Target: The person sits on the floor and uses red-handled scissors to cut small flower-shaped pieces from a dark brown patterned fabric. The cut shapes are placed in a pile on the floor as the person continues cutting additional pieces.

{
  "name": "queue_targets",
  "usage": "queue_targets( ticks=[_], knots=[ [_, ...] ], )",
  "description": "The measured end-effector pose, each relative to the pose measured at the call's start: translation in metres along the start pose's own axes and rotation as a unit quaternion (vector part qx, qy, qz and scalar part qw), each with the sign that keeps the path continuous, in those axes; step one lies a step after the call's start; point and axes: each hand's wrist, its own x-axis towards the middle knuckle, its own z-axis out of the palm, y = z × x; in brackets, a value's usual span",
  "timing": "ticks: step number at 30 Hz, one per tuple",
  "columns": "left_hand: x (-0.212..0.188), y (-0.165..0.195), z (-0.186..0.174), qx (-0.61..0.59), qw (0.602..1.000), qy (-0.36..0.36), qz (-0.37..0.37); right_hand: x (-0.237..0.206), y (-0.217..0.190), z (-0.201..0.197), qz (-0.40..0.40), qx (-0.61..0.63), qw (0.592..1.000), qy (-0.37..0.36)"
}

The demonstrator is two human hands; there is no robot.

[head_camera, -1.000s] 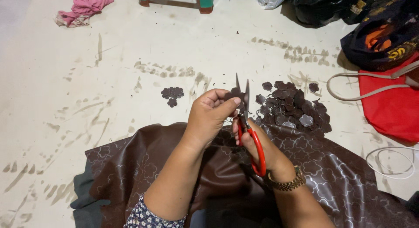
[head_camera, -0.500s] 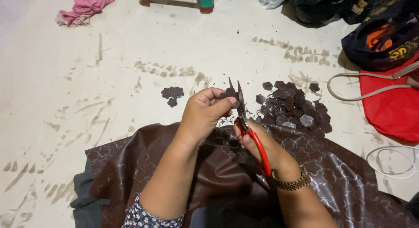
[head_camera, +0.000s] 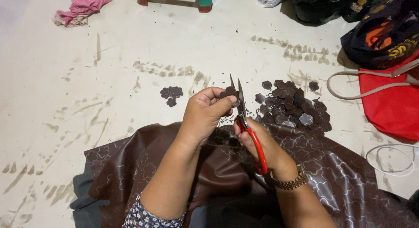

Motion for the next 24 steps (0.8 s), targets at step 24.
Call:
queue_targets(
  ticks=[24],
  knots=[
    [-0.0028, -0.0010, 0.0021, 0.009, 1.000, -0.020, 0.009, -0.0005, 0.0017, 0.0004, -0.029, -0.056, 0.998, 0.017]
  ],
)
